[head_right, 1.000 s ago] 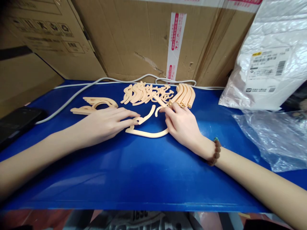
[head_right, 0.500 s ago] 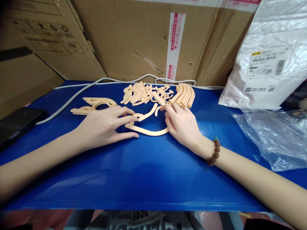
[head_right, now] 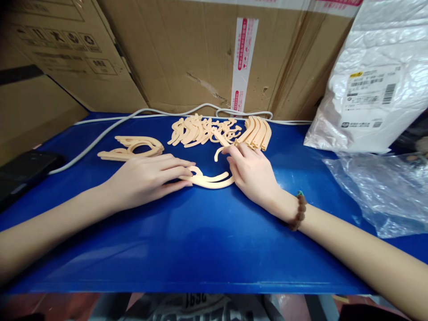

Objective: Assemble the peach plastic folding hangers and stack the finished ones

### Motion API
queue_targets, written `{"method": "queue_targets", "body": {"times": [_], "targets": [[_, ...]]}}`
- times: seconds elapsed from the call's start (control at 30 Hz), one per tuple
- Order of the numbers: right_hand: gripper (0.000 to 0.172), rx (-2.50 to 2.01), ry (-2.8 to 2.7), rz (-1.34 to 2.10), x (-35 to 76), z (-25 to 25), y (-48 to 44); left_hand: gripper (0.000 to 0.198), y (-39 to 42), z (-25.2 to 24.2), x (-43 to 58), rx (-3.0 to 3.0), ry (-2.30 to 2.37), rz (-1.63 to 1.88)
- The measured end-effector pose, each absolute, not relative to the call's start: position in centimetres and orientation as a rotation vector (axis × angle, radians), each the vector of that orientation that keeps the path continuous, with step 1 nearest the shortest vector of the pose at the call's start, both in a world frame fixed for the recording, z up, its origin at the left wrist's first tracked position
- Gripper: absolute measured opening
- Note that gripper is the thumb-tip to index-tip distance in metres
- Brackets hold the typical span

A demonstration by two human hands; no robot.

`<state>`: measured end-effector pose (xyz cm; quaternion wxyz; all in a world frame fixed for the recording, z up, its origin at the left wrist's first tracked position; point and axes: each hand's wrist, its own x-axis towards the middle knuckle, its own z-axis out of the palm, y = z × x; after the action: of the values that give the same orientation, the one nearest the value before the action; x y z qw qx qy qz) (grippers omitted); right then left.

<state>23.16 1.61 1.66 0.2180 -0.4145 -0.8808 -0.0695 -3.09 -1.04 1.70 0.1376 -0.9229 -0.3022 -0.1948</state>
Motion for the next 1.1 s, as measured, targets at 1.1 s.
{"method": "queue_targets", "body": {"times": [1.1], "targets": [[0.023,-0.910,-2.551,-0.059,23.09,1.86,1.48,0.022,-1.15,1.85,-2.56,-2.614,-0.757,-0.585]]}}
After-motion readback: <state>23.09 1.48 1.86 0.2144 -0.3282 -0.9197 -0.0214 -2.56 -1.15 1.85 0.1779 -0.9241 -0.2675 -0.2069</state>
